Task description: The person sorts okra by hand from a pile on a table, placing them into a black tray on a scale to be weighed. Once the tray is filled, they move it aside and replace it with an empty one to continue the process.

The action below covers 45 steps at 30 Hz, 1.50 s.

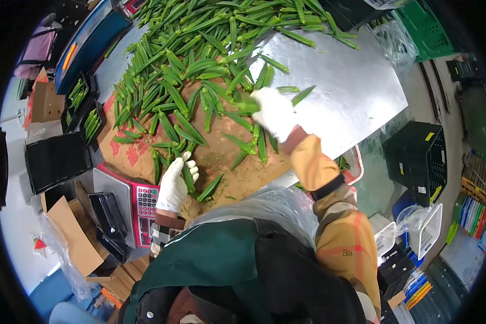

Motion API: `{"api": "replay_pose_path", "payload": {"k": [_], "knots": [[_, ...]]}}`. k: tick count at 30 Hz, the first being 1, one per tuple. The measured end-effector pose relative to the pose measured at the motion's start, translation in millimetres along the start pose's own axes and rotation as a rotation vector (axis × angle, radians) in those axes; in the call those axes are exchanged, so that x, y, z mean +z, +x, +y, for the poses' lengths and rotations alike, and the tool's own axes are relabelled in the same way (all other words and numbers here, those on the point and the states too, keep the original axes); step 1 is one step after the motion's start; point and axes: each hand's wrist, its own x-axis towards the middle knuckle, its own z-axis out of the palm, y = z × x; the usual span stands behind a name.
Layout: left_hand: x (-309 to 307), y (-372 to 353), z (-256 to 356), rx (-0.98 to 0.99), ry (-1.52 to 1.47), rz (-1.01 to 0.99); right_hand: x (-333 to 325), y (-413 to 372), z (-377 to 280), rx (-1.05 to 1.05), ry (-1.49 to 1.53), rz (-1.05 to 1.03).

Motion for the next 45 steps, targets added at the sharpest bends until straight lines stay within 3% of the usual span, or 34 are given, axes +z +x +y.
{"api": "replay_pose_path", "payload": {"k": [3, 4, 7, 8, 11, 12, 15, 18, 21, 26, 29, 32, 36, 40, 43, 45], "knots": [[1.3, 2.1, 1.2, 0.018, -0.008, -0.037, 46.3, 0.4, -22.5, -0.073, -0.424, -0.028], [0.5, 2.6, 1.8, 0.024, -0.014, -0.042, 47.0, 1.8, -26.1, -0.080, -0.422, -0.018], [-3.7, -0.4, 3.1, 0.032, -0.001, -0.026, -15.6, -7.6, -60.6, 0.092, -0.160, -0.149], [-5.7, -0.8, 2.7, 0.031, -0.005, -0.019, -12.6, -6.4, -49.5, 0.118, 0.068, -0.149], [-14.2, 0.1, -3.7, 0.003, -0.025, -0.013, -46.9, 0.9, -49.8, 0.287, 0.226, -0.128], [-17.6, 3.1, -6.5, -0.014, -0.039, -0.021, -52.4, 7.2, -43.7, 0.357, 0.131, -0.151], [-9.3, 4.4, -5.6, -0.031, -0.022, -0.034, -25.3, 15.9, -3.2, 0.275, -0.240, -0.139], [5.4, 0.3, -3.0, 0.004, 0.006, -0.046, 24.7, 8.2, 17.3, 0.082, -0.353, -0.032], [9.1, -1.0, -1.9, 0.021, 0.017, -0.044, 21.4, 9.5, 18.7, 0.061, -0.369, -0.057], [12.7, -2.9, 2.5, 0.013, 0.040, 0.002, -35.7, 15.6, 10.0, 0.306, -0.156, -0.179], [7.0, -1.8, -0.7, 0.001, 0.035, 0.009, -50.5, -0.4, 37.2, 0.190, -0.300, 0.084], [5.6, 1.5, -2.1, -0.042, 0.034, 0.016, -47.3, -11.9, 82.4, 0.181, -0.408, -0.094], [15.3, -0.7, -2.1, -0.025, 0.043, -0.012, -41.8, -20.1, 106.1, -0.119, -0.448, 0.017], [29.8, -2.2, 2.3, 0.039, 0.171, -0.008, -42.8, -5.6, 97.4, 0.136, -0.609, -0.104], [47.2, -6.7, 10.6, 0.087, 0.313, 0.025, -53.9, -10.0, 80.8, 0.357, -0.443, -0.140], [59.8, -7.2, 17.6, 0.141, 0.452, 0.029, -51.9, -27.5, 75.2, 0.373, -0.047, -0.042]]}}
